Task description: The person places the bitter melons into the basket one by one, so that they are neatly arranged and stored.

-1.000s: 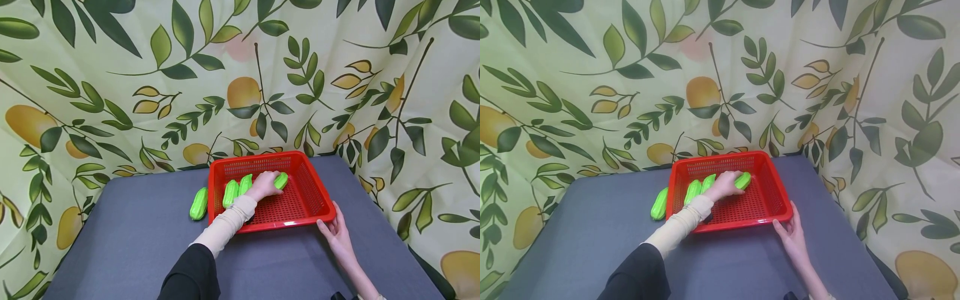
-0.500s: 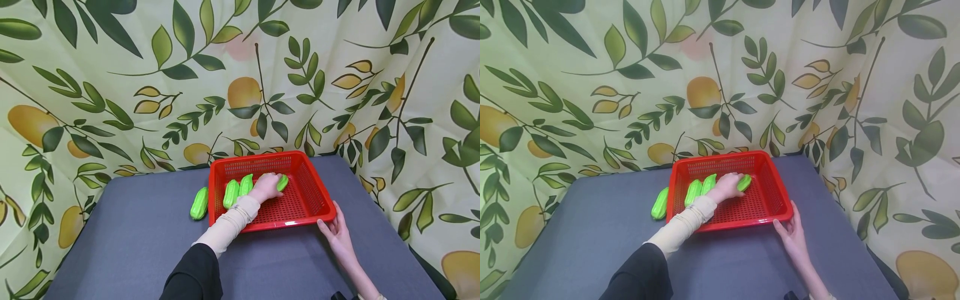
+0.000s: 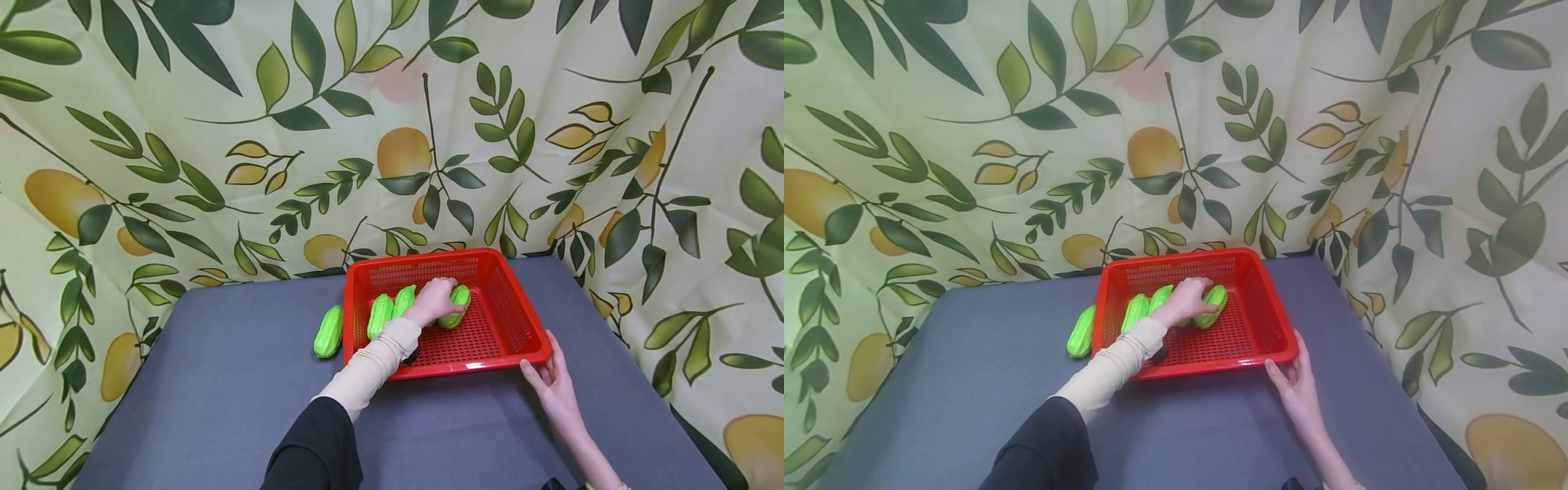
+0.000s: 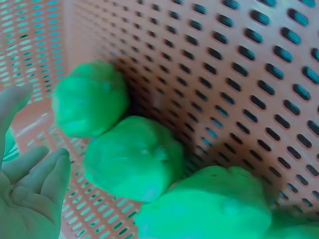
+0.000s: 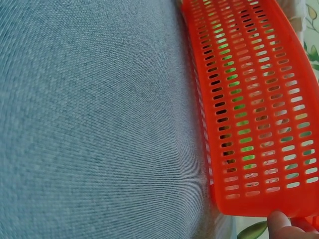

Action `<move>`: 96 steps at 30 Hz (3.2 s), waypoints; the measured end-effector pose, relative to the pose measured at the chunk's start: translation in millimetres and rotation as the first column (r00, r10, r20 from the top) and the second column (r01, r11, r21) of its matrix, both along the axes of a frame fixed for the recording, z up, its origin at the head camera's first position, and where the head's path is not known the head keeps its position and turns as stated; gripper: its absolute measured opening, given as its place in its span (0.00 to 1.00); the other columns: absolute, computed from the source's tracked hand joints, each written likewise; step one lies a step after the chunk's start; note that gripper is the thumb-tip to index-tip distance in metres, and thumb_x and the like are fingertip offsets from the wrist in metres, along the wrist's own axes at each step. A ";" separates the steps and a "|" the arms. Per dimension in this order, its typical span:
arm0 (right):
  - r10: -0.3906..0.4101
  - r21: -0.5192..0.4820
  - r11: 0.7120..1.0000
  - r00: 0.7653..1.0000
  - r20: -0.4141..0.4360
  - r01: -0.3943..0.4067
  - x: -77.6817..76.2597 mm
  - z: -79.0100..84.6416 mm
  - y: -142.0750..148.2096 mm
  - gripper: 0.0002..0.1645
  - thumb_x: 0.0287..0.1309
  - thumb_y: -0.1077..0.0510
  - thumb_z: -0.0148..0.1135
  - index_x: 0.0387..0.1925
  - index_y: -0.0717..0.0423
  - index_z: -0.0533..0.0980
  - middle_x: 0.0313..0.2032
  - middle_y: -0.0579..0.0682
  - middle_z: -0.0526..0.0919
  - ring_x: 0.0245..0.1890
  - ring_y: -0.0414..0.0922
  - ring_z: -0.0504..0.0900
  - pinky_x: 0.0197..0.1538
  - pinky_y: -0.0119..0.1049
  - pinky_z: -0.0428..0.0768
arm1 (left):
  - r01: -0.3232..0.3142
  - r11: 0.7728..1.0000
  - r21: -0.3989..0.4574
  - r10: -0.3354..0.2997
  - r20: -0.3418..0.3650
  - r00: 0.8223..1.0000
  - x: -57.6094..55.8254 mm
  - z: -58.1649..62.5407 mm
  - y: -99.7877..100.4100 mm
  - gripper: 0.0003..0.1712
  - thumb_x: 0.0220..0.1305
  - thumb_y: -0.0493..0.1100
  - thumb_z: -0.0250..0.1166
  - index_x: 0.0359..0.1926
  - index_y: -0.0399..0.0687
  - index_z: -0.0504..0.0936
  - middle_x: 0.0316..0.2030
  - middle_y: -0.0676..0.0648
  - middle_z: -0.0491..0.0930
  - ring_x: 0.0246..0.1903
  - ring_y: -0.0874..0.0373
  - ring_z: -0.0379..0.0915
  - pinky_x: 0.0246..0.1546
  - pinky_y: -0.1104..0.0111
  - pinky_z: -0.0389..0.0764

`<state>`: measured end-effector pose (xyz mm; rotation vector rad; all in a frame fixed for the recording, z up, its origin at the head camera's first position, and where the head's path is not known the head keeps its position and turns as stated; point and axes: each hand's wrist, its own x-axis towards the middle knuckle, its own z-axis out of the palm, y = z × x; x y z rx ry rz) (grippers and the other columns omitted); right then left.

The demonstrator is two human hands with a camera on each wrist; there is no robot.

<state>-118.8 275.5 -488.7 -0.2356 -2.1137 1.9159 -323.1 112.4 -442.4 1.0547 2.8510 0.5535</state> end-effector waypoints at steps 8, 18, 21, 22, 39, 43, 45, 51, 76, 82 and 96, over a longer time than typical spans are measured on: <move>0.003 -0.055 0.998 0.999 -0.049 -0.006 1.1 -0.6 0.2 0.48 0.63 0.65 0.55 0.74 0.54 0.38 0.69 0.69 0.47 0.52 0.18 0.68 0.50 0.10 0.70 | -0.013 0.972 0.235 -0.030 0.178 0.984 2.0 18.3 -7.4 0.34 0.57 0.48 0.69 0.60 0.36 0.73 0.57 0.41 0.77 0.56 0.53 0.75 0.56 0.68 0.75; 0.017 -0.045 0.999 1.000 -0.026 -0.018 0.2 -0.6 -1.4 0.49 0.64 0.64 0.55 0.75 0.53 0.36 0.69 0.71 0.47 0.51 0.17 0.67 0.49 0.09 0.69 | -0.018 0.841 0.541 -0.148 0.261 0.954 5.9 44.1 -27.5 0.36 0.57 0.44 0.69 0.65 0.38 0.68 0.63 0.42 0.71 0.61 0.53 0.71 0.58 0.72 0.73; 0.015 -0.054 0.998 0.999 -0.040 -0.017 0.7 -0.5 -1.6 0.48 0.64 0.65 0.54 0.75 0.53 0.37 0.68 0.71 0.47 0.51 0.17 0.68 0.49 0.09 0.69 | -0.033 0.823 0.567 -0.151 0.276 0.949 8.5 49.3 -36.4 0.36 0.57 0.44 0.69 0.64 0.39 0.69 0.63 0.42 0.71 0.61 0.54 0.71 0.58 0.73 0.73; 0.015 -0.054 0.998 0.999 -0.043 -0.017 0.7 -0.2 -1.5 0.48 0.64 0.65 0.54 0.75 0.53 0.37 0.68 0.71 0.47 0.51 0.17 0.67 0.49 0.09 0.69 | -0.040 0.816 0.577 -0.149 0.276 0.949 9.1 50.4 -39.2 0.35 0.57 0.44 0.69 0.64 0.39 0.69 0.63 0.41 0.72 0.60 0.55 0.72 0.58 0.72 0.73; 0.013 -0.058 0.998 1.000 0.012 -0.012 -1.7 0.7 -2.1 0.50 0.64 0.64 0.54 0.75 0.50 0.35 0.71 0.69 0.44 0.50 0.17 0.66 0.48 0.08 0.69 | -0.131 0.656 0.743 -0.141 0.292 0.946 14.6 58.8 -83.7 0.35 0.57 0.38 0.69 0.65 0.41 0.68 0.63 0.42 0.71 0.63 0.51 0.68 0.62 0.66 0.71; 0.017 -0.070 0.997 1.000 -0.004 -0.017 -2.3 -0.7 -2.1 0.49 0.64 0.65 0.54 0.75 0.50 0.35 0.71 0.69 0.44 0.51 0.17 0.67 0.48 0.09 0.69 | -0.156 0.610 0.777 -0.115 0.281 0.953 20.2 57.8 -97.3 0.34 0.56 0.37 0.69 0.64 0.41 0.69 0.62 0.43 0.72 0.63 0.51 0.69 0.60 0.68 0.72; 0.014 -0.071 0.997 1.000 0.000 -0.014 -1.8 -1.0 -1.7 0.49 0.64 0.64 0.54 0.75 0.49 0.36 0.71 0.67 0.45 0.51 0.18 0.67 0.48 0.09 0.69 | -0.159 0.598 0.785 -0.105 0.274 0.956 22.6 56.8 -103.4 0.33 0.56 0.37 0.69 0.63 0.41 0.70 0.62 0.43 0.73 0.62 0.51 0.69 0.59 0.69 0.72; 0.000 -0.072 0.997 1.000 0.029 0.002 -1.9 -1.0 -1.4 0.49 0.64 0.61 0.56 0.75 0.46 0.37 0.72 0.61 0.46 0.51 0.20 0.66 0.47 0.09 0.70 | -0.190 0.586 0.787 -0.091 0.297 0.951 29.2 55.6 -118.1 0.35 0.55 0.37 0.69 0.64 0.40 0.69 0.61 0.43 0.73 0.62 0.52 0.70 0.60 0.68 0.72; 0.008 -0.088 0.996 1.000 0.011 -0.007 -3.5 -2.9 -0.5 0.50 0.64 0.63 0.55 0.75 0.48 0.35 0.73 0.59 0.45 0.51 0.20 0.67 0.47 0.09 0.70 | -0.277 0.514 0.812 0.036 0.303 0.952 40.9 72.2 -191.1 0.34 0.56 0.33 0.67 0.64 0.35 0.68 0.62 0.37 0.71 0.63 0.48 0.68 0.61 0.63 0.71; 0.007 -0.085 0.996 1.000 0.011 -0.006 -3.6 -2.3 -0.5 0.50 0.64 0.63 0.55 0.75 0.47 0.35 0.74 0.60 0.43 0.50 0.19 0.67 0.47 0.08 0.69 | -0.317 0.528 0.788 0.073 0.329 0.941 54.1 79.0 -205.7 0.34 0.57 0.32 0.66 0.64 0.33 0.66 0.62 0.35 0.70 0.63 0.45 0.67 0.62 0.60 0.70; 0.018 -0.079 0.997 0.999 -0.041 -0.021 -1.1 -3.3 -1.1 0.49 0.64 0.65 0.54 0.75 0.50 0.36 0.72 0.59 0.48 0.50 0.19 0.69 0.48 0.09 0.70 | -0.407 0.476 0.779 0.177 0.369 0.912 46.0 39.0 -239.1 0.34 0.55 0.35 0.69 0.63 0.38 0.69 0.62 0.37 0.71 0.63 0.48 0.68 0.62 0.61 0.70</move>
